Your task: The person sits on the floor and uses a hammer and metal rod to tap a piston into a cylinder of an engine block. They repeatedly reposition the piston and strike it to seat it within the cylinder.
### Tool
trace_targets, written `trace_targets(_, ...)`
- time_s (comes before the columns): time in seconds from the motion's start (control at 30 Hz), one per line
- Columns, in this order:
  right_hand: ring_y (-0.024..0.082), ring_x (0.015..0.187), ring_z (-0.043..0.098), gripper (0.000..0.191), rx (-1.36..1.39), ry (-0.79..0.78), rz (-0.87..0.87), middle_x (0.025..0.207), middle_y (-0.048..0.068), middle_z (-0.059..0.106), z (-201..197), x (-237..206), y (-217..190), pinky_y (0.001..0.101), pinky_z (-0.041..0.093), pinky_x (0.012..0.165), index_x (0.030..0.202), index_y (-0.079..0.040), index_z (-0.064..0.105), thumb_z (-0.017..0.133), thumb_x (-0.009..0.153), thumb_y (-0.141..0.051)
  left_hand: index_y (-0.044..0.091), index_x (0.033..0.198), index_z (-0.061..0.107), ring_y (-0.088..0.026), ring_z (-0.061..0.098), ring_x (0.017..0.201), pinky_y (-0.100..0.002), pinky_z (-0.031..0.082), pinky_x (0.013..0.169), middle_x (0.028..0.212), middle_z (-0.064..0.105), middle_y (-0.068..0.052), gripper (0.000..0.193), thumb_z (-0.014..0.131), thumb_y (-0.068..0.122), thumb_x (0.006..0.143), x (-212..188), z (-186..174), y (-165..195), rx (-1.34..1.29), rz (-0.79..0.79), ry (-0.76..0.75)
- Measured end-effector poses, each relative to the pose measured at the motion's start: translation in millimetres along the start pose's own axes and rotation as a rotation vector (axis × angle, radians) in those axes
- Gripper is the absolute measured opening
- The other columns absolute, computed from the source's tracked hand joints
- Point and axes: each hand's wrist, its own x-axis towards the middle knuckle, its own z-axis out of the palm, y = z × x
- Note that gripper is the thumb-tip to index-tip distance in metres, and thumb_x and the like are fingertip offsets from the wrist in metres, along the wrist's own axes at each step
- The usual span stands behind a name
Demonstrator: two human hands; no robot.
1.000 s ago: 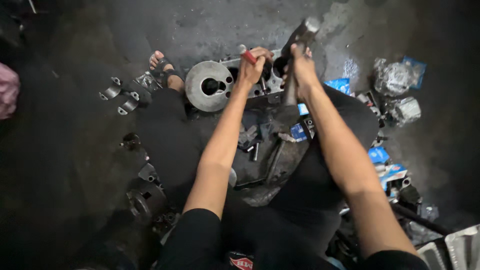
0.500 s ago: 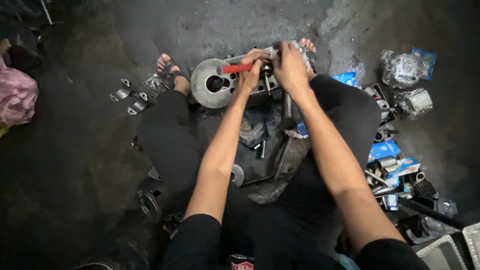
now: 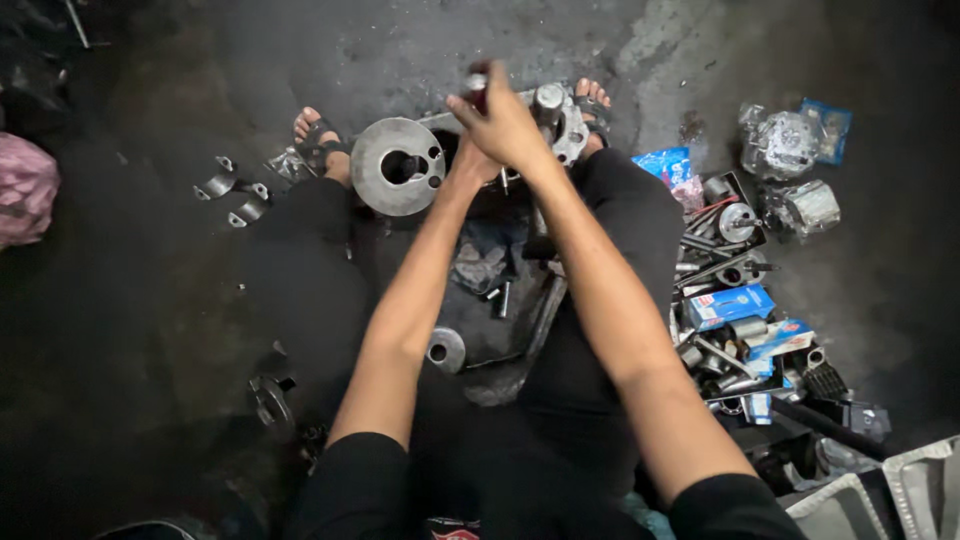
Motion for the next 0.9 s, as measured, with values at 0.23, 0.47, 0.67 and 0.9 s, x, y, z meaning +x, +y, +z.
trace_targets(0.23, 0.016, 0.066, 0.055, 0.019, 0.328, 0.364, -0.014, 0.082, 0.004, 0.061, -15, 17, 2, 0.0353, 0.045, 0.053, 0.12, -0.007, 0.057, 0.064, 0.112, -0.023, 0.006, 0.138, 0.056, -0.042, 0.049, 0.132, -0.055, 0.035, 0.11, 0.14, 0.056, -0.024, 0.067, 0.081, 0.032, 0.082, 22, -59, 40, 0.477, 0.186, -0.485)
trace_targets(0.47, 0.014, 0.056, 0.049, 0.017, 0.501, 0.6, 0.0, 0.073, 0.001, 0.056, -27, 23, -8, 0.0316, 0.038, 0.05, 0.111, -0.008, 0.055, 0.061, 0.109, -0.025, 0.001, 0.134, 0.055, -0.042, 0.057, 0.126, -0.047, 0.046, 0.106, 0.135, 0.06, -0.027, 0.064, 0.075, 0.034, 0.084, 13, -57, 36, 0.268, -0.11, -0.478)
trace_targets(0.67, 0.015, 0.067, 0.066, 0.021, 0.024, 0.457, -0.063, 0.076, 0.005, 0.069, -5, -4, -16, 0.0333, 0.051, 0.062, 0.113, -0.01, 0.058, 0.06, 0.108, -0.03, 0.005, 0.111, 0.074, -0.047, 0.066, 0.108, -0.058, 0.052, 0.091, 0.109, 0.071, -0.027, 0.035, 0.064, 0.035, 0.095, -4, -31, 15, 0.554, -0.301, -0.304)
trace_targets(0.9, 0.009, 0.073, 0.056, 0.019, 0.238, 0.62, -0.113, 0.084, 0.005, 0.064, -41, 10, 3, 0.0303, 0.047, 0.066, 0.112, -0.008, 0.061, 0.063, 0.11, -0.026, 0.004, 0.114, 0.067, -0.048, 0.065, 0.097, -0.05, 0.054, 0.075, 0.098, 0.071, -0.028, 0.038, 0.062, 0.04, 0.104, 14, -87, 41, 0.256, -0.048, 0.043)
